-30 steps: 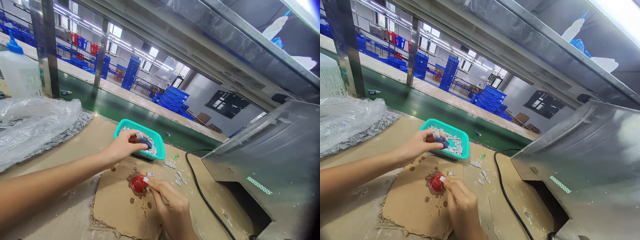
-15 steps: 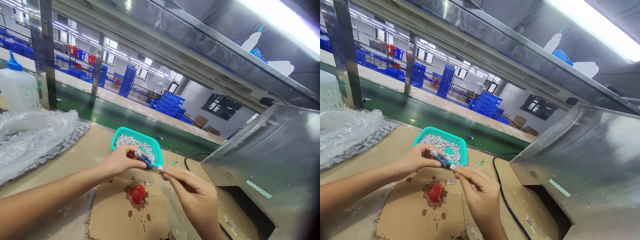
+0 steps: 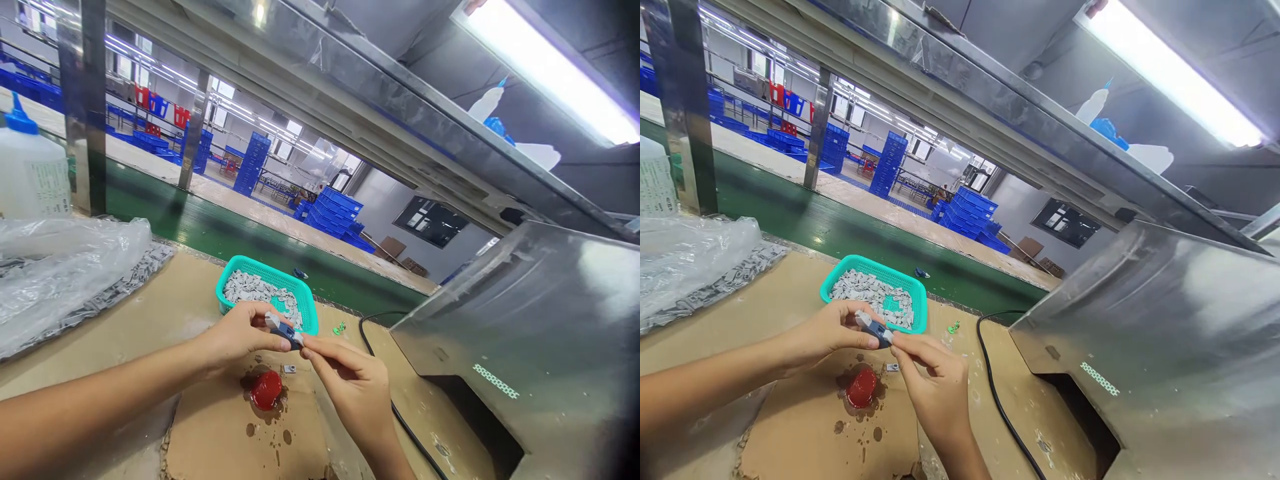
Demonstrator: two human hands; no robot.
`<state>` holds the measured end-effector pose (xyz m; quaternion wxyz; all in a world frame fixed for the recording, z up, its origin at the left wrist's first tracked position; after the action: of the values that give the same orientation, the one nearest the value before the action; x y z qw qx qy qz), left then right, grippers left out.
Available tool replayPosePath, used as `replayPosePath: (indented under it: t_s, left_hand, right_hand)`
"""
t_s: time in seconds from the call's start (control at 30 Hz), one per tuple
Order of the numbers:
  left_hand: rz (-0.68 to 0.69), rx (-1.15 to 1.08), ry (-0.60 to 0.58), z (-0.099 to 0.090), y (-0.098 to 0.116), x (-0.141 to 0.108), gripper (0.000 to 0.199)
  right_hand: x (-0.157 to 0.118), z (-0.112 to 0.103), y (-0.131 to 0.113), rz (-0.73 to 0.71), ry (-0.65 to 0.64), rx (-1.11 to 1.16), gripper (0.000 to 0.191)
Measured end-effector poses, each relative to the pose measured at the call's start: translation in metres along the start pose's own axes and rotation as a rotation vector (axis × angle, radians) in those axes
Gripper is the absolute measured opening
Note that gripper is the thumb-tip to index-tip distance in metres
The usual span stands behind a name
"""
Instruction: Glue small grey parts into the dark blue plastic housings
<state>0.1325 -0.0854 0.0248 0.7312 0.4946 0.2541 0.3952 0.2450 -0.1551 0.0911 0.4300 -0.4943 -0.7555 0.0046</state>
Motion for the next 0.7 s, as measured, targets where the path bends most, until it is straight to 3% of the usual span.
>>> replayPosePath:
  t_s: [0.33,0.5,0.7]
  left_hand:
    - [0.04,-0.012,-0.023,0.001,-0.003,0.001,0.021]
    - [0.061,-0.014,0.054,-0.001,0.003,-0.002,0.022]
    - [0.146,0.014,0.089,-0.002,0.011,-0.003,0.019]
  right_hand:
    - [0.003,0.01,-0.001,-0.054,-0.071,-0.022,0.016]
    - [0.002,0.017,0.005,-0.038,-0.126,0.021,0.02]
    - [-0.004,0.021,0.001,-0.104,-0.076,-0.054,0.025]
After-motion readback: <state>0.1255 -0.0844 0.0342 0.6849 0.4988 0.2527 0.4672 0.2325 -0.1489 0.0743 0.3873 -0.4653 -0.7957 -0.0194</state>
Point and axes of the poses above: each hand's wrist, its own x-axis towards the middle knuckle, its own z-axis out of the palm, y = z × x, the point moved 7 cm from there along x, towards the middle knuckle, and after that the axes turned 6 degrees about -x, right-handed, at the moved point
